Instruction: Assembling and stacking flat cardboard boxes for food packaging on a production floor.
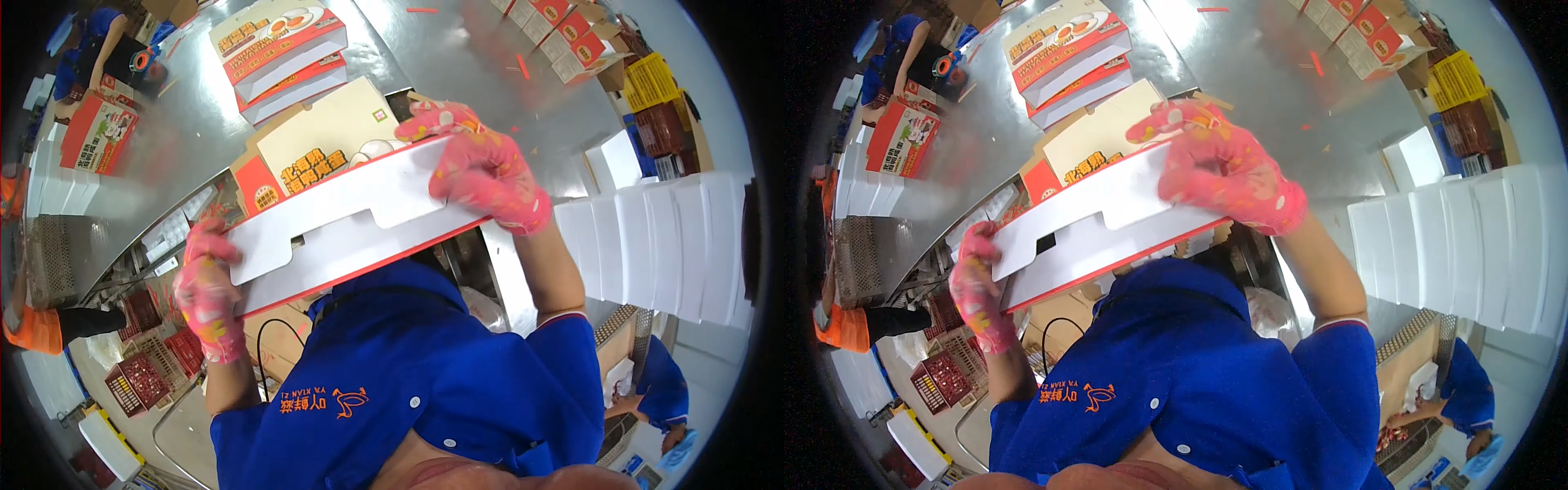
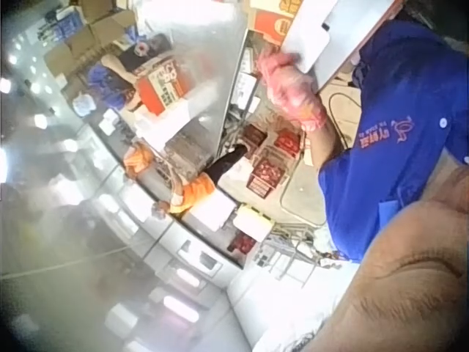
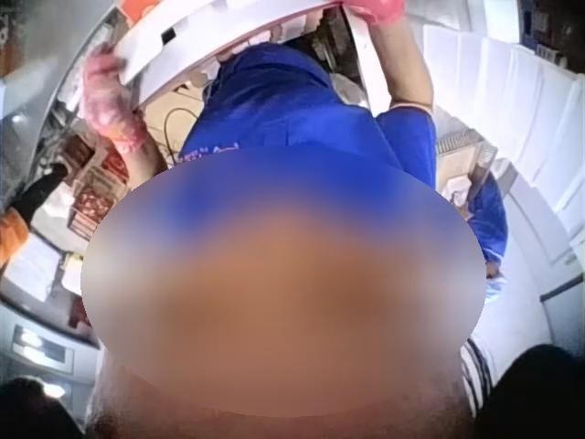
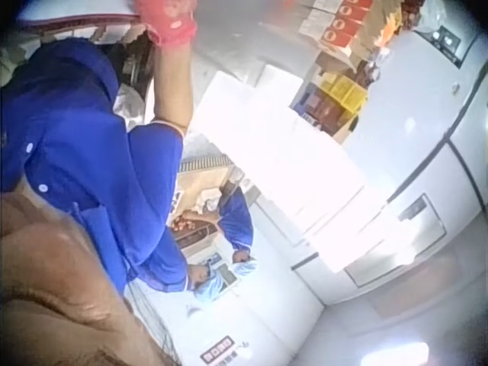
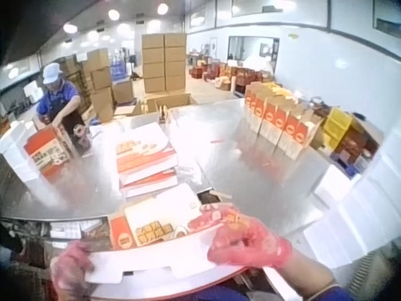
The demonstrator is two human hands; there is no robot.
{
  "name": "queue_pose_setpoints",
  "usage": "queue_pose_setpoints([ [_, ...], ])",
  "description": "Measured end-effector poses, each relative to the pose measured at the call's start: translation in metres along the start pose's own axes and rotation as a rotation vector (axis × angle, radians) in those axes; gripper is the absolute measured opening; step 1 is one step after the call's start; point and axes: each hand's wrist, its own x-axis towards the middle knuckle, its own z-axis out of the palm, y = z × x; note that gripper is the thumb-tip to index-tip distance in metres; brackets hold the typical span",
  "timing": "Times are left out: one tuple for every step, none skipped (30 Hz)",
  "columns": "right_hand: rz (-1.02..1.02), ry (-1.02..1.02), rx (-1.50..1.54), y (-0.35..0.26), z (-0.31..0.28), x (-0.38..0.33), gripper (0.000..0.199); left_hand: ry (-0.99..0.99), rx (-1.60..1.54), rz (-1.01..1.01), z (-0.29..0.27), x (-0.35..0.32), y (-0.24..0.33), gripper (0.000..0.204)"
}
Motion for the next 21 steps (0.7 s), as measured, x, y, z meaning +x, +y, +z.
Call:
queue_pose_setpoints([
  [0.095, 0.026, -0.188, -0.006, 0.007, 0.004, 0.037, -0.041, 0.152, 0.034, 0.007, -0.001, 0.005, 0.048],
  [0.191, 0.054, -0.377, -0.011, 0.012, 0.007, 0.04, -0.086, 0.305, 0.068, 0.016, 0.0, 0.012, 0.05],
  [0.131, 0.009, -0.496, -0.012, 0.009, 0.009, 0.046, -0.178, 0.261, -0.034, 0.031, 0.008, 0.03, 0.054],
  [0.132, 0.005, -0.48, -0.018, 0.007, 0.012, 0.046, -0.172, 0.27, -0.046, 0.03, 0.013, 0.036, 0.054],
  [0.253, -0.14, -0.608, -0.027, 0.004, 0.016, 0.052, -0.257, 0.417, -0.071, 0.027, 0.017, 0.039, 0.058],
  [0.365, -0.292, -0.737, -0.038, 0.001, 0.023, 0.059, -0.336, 0.565, -0.095, 0.025, 0.019, 0.047, 0.062],
  [0.363, -0.299, -0.732, -0.048, 0.003, 0.032, 0.059, -0.427, 0.673, -0.181, 0.027, 0.023, 0.058, 0.058],
  [0.54, -0.445, -0.772, -0.059, 0.007, 0.043, 0.059, -0.419, 0.674, -0.188, 0.029, 0.021, 0.061, 0.058],
  [0.718, -0.585, -0.814, -0.065, 0.01, 0.05, 0.058, -0.506, 0.83, -0.149, 0.032, 0.022, 0.064, 0.057],
  [0.713, -0.588, -0.815, -0.065, 0.017, 0.05, 0.058, -0.59, 0.987, -0.111, 0.035, 0.022, 0.066, 0.056],
  [0.717, -0.553, -0.96, -0.062, 0.028, 0.046, 0.055, -0.599, 1.122, -0.007, 0.04, 0.02, 0.065, 0.053],
  [0.725, -0.502, -1.111, -0.059, 0.034, 0.041, 0.053, -0.6, 1.123, 0.003, 0.039, 0.023, 0.058, 0.053],
  [0.656, -0.426, -1.137, -0.05, 0.034, 0.037, 0.051, -0.546, 1.128, 0.046, 0.036, 0.026, 0.048, 0.051],
  [0.656, -0.42, -1.141, -0.042, 0.029, 0.029, 0.051, -0.495, 1.129, 0.086, 0.033, 0.029, 0.044, 0.049],
  [0.537, -0.348, -1.039, -0.033, 0.015, 0.02, 0.051, -0.543, 1.091, 0.009, 0.031, 0.036, 0.044, 0.043],
  [0.392, -0.295, -0.926, -0.031, 0.005, 0.022, 0.051, -0.518, 1.102, 0.007, 0.025, 0.034, 0.04, 0.043],
  [0.465, -0.312, -0.642, -0.038, -0.011, 0.028, 0.051, -0.316, 0.784, -0.021, 0.015, 0.029, 0.031, 0.042],
  [0.454, -0.32, -0.649, -0.035, -0.014, 0.023, 0.051, -0.125, 0.456, -0.034, 0.005, 0.023, 0.017, 0.041],
  [0.48, -0.113, -0.38, -0.035, -0.017, 0.013, 0.052, 0.03, 0.357, 0.026, -0.002, 0.018, 0.008, 0.046],
  [0.497, 0.084, -0.103, -0.033, -0.019, -0.001, 0.054, 0.245, 0.236, -0.183, -0.013, 0.012, -0.005, 0.051],
  [0.52, 0.139, -0.098, -0.028, -0.022, -0.032, 0.055, 0.448, 0.093, -0.371, -0.022, 0.007, -0.011, 0.057],
])
